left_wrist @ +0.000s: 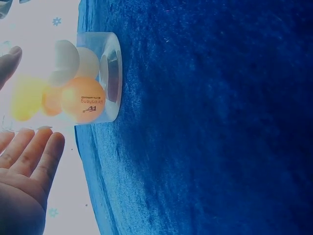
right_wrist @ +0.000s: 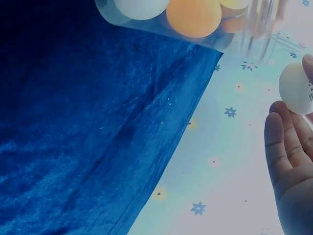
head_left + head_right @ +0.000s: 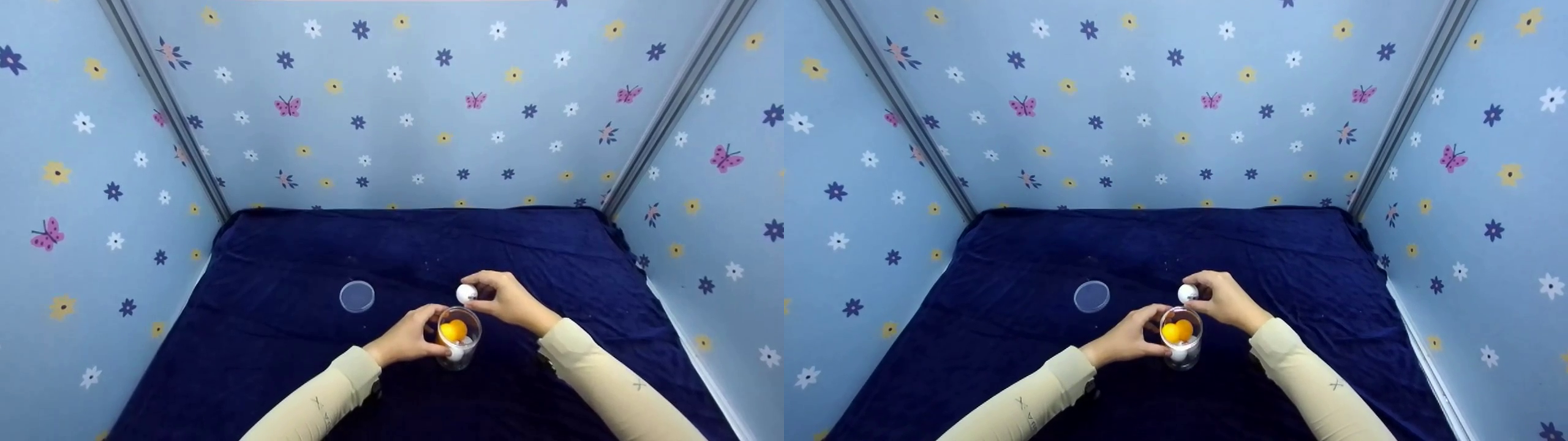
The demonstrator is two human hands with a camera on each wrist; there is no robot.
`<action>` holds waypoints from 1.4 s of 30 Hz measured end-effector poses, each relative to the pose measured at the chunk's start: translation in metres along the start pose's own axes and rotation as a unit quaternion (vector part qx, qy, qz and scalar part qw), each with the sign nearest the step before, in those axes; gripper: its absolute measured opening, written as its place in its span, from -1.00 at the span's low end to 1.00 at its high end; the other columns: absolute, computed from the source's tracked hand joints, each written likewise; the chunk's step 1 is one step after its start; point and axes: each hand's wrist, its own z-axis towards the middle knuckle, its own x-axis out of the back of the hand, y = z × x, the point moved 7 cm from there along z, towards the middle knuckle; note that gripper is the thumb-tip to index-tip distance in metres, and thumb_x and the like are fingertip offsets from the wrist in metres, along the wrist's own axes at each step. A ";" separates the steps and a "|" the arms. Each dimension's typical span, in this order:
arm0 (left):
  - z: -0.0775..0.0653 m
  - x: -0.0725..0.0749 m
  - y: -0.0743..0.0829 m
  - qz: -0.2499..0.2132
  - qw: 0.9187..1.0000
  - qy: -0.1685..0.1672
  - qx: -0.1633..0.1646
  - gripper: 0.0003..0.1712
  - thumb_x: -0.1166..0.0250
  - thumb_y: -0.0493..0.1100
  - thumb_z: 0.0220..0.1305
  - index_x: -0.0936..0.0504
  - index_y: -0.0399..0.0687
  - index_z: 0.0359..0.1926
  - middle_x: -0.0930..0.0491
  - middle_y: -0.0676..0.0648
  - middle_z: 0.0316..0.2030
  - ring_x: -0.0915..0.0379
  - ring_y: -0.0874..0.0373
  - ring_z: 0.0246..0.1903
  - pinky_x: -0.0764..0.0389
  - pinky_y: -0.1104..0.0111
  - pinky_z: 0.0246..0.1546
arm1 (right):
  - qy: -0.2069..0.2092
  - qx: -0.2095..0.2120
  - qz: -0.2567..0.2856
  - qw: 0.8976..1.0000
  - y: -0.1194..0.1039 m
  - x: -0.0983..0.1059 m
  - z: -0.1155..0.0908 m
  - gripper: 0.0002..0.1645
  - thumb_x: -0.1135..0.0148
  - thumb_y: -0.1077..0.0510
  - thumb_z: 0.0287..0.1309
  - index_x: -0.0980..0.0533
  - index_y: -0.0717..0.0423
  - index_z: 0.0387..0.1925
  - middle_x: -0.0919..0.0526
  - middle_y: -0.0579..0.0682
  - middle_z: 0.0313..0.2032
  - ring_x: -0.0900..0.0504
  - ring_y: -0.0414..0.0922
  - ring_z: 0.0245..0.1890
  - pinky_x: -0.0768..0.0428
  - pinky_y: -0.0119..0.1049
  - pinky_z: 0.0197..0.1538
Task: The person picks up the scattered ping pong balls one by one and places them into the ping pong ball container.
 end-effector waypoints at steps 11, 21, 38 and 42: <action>0.001 0.000 0.000 0.010 1.000 0.002 -0.002 -0.11 -0.70 -0.16 0.13 -0.51 -0.33 0.41 -0.70 -0.26 0.24 -0.69 0.06 0.16 -0.76 0.27 0.15 | 0.007 0.029 -0.005 1.000 -0.010 0.002 -0.006 -0.63 -0.63 0.25 0.18 -0.69 0.15 0.00 -0.82 0.01 -0.19 -0.77 -0.10 -0.24 -0.78 -0.17 -0.14; 0.000 0.000 0.002 0.013 1.000 0.002 -0.006 -0.15 -0.70 -0.17 0.13 -0.54 -0.21 0.41 -0.71 -0.20 0.22 -0.69 0.11 0.14 -0.75 0.34 0.12 | -0.025 0.026 0.009 0.999 -0.014 -0.006 -0.011 -0.63 -0.68 0.11 0.16 -0.68 0.06 -0.06 -0.84 -0.05 -0.18 -0.77 -0.17 -0.20 -0.79 -0.08 -0.08; -0.001 0.001 0.003 0.018 1.000 0.006 -0.004 -0.15 -0.69 -0.19 0.12 -0.54 -0.19 0.41 -0.71 -0.12 0.23 -0.68 0.14 0.15 -0.76 0.35 0.10 | -0.035 0.100 -0.005 0.994 -0.017 -0.018 -0.018 -0.67 -0.72 0.17 0.01 -0.78 0.02 -0.16 -0.81 -0.07 -0.27 -0.71 -0.08 -0.33 -0.71 -0.33 -0.20; -0.001 0.001 0.003 0.021 1.000 0.005 -0.003 -0.15 -0.69 -0.19 0.12 -0.54 -0.21 0.41 -0.71 -0.13 0.22 -0.68 0.13 0.14 -0.78 0.27 0.10 | -0.040 0.113 -0.014 0.993 -0.018 -0.020 -0.019 -0.65 -0.73 0.17 -0.03 -0.78 0.00 -0.16 -0.80 -0.07 -0.29 -0.70 -0.04 -0.35 -0.66 -0.34 -0.23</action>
